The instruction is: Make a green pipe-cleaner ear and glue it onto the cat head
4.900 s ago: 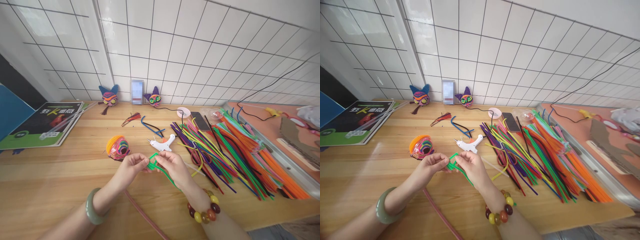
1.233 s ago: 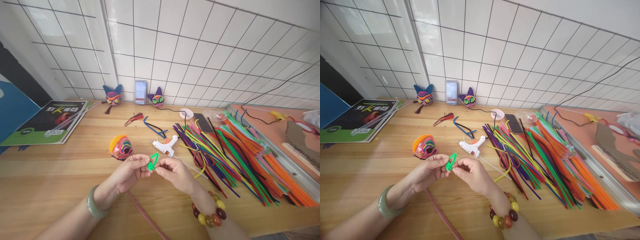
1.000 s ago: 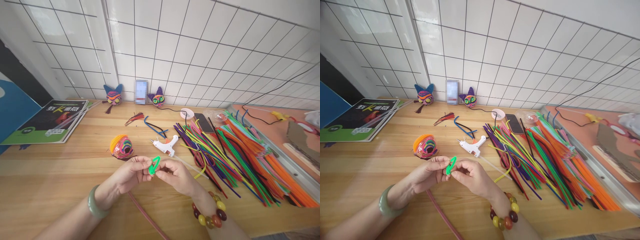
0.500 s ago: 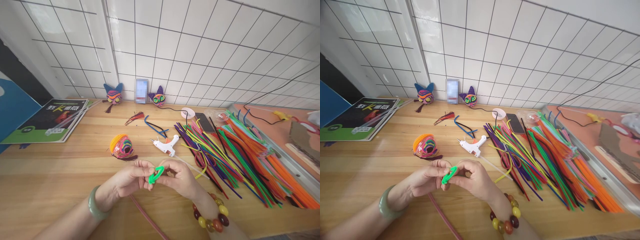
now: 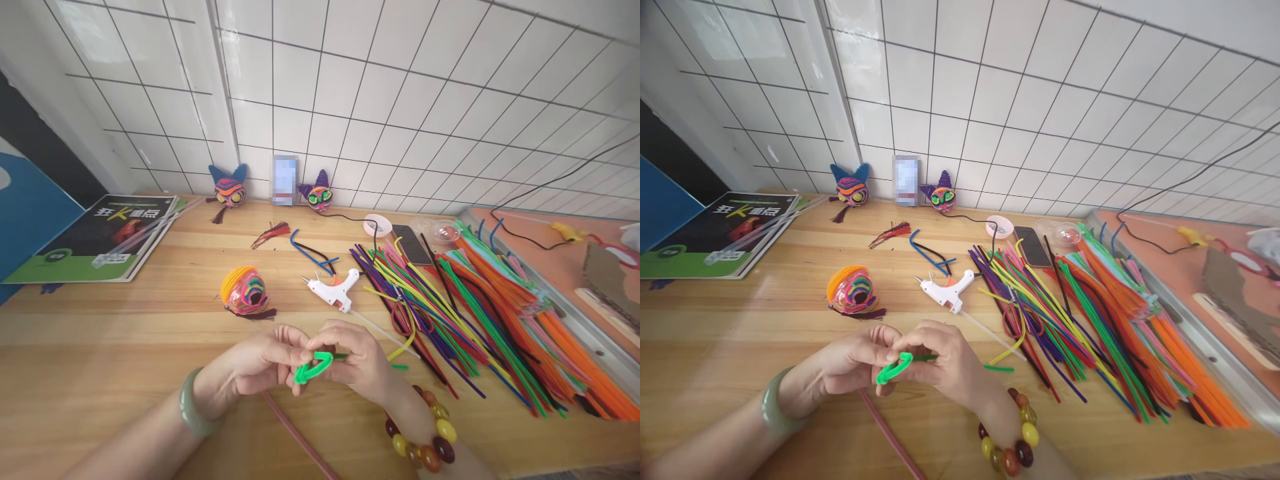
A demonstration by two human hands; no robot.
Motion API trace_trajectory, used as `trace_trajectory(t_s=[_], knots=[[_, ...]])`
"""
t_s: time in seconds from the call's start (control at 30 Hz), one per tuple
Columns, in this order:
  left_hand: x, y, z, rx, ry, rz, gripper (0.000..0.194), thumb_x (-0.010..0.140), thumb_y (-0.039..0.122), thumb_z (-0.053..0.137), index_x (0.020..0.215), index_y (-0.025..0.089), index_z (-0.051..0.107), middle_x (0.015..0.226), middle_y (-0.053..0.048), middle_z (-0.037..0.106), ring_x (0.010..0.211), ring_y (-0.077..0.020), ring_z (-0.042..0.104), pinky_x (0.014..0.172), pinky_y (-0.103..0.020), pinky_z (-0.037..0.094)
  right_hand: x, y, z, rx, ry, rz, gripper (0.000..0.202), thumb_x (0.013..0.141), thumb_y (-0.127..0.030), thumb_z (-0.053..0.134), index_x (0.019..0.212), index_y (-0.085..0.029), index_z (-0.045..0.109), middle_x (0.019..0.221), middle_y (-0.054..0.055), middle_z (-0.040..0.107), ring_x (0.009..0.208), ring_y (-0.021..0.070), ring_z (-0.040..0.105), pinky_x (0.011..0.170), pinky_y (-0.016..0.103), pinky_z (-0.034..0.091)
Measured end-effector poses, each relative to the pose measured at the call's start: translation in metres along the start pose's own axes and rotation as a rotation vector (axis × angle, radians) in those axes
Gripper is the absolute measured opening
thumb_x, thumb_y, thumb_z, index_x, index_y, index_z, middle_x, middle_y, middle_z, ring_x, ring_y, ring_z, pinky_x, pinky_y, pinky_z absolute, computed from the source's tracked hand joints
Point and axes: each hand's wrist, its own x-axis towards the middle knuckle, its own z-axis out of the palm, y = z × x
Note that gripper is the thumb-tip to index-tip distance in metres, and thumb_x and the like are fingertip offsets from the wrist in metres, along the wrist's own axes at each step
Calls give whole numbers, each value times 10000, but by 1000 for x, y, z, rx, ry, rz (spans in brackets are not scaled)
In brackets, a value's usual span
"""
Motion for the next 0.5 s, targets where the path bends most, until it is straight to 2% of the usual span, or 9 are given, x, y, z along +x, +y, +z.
trace_trajectory(t_s=[0.23, 0.4, 0.5], knots=[[0, -1, -4, 18, 1, 13, 113, 634, 194, 700, 688, 101, 665, 595, -26, 586, 485, -90, 543, 475, -193, 461, -1, 0, -1, -8, 0, -79, 185, 779, -318, 586, 923, -231, 663, 727, 33, 546, 644, 136, 524, 583, 240, 419], [3, -1, -2, -13, -47, 45, 233, 634, 225, 705, 821, 129, 604, 633, -3, 565, 488, -85, 545, 470, -182, 438, -1, -2, 1, -50, 103, -99, 166, 743, -276, 635, 901, -245, 675, 745, 25, 531, 680, 137, 529, 612, 247, 442], [4, -2, -2, 12, -11, 77, 245, 690, 253, 663, 892, 144, 576, 643, -7, 568, 494, -90, 548, 480, -192, 440, 1, -2, 5, -40, 193, -17, 105, 716, -260, 661, 816, -233, 680, 789, 30, 534, 723, 148, 539, 638, 262, 449]])
